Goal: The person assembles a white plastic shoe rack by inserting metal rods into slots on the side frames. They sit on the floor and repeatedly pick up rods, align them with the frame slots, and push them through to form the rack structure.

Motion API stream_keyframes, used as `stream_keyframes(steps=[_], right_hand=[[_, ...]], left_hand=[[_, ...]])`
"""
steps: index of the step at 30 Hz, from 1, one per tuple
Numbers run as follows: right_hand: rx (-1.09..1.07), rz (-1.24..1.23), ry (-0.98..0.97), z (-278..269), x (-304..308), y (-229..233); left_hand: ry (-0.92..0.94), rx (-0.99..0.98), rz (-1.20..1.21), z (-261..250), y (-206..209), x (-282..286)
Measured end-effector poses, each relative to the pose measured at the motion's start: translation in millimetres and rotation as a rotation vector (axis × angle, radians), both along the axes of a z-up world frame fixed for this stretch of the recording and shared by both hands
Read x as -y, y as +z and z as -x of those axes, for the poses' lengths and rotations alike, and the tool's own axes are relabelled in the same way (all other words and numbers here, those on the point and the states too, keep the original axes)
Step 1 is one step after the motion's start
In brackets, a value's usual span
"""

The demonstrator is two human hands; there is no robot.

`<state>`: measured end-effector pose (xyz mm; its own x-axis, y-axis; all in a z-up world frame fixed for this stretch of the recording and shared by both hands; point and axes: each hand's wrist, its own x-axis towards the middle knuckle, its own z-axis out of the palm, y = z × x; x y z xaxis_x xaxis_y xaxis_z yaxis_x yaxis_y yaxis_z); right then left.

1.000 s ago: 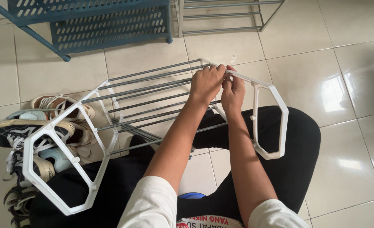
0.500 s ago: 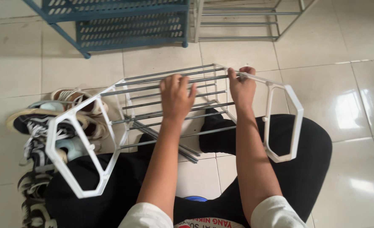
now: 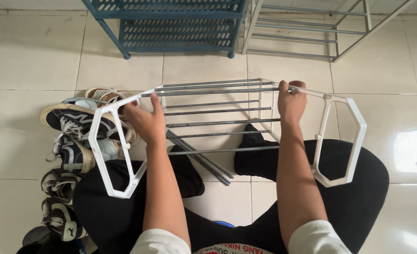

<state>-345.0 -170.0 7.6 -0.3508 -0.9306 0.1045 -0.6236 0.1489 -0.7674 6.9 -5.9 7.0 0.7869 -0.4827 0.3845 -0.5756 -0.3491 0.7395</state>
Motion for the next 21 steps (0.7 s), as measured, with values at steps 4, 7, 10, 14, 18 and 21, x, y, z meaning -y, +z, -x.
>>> stream_keyframes(steps=[4,7,10,14,18,21], right_hand=[[0.188,0.005,0.052,2.6,0.7,-1.0],[0.239,0.07,0.092,3.1,6.9,-4.4],[0.23,0.089,0.07,6.4,9.4,-10.7],[0.285,0.122,0.09,7.5,8.6,-20.2],[0.319,0.163,0.133,11.9,5.2,-25.9],[0.304,0.179,0.129,11.8,6.1,-26.4]], left_hand=[[-0.009,-0.308,-0.27,-8.9,19.7,16.6],[0.062,-0.35,-0.299,-3.8,26.5,20.3],[0.11,-0.303,-0.257,2.9,24.5,21.1],[0.13,-0.204,-0.207,1.3,16.8,19.9],[0.122,-0.206,-0.225,0.4,7.6,17.6],[0.129,-0.228,-0.242,-0.7,5.7,18.2]])
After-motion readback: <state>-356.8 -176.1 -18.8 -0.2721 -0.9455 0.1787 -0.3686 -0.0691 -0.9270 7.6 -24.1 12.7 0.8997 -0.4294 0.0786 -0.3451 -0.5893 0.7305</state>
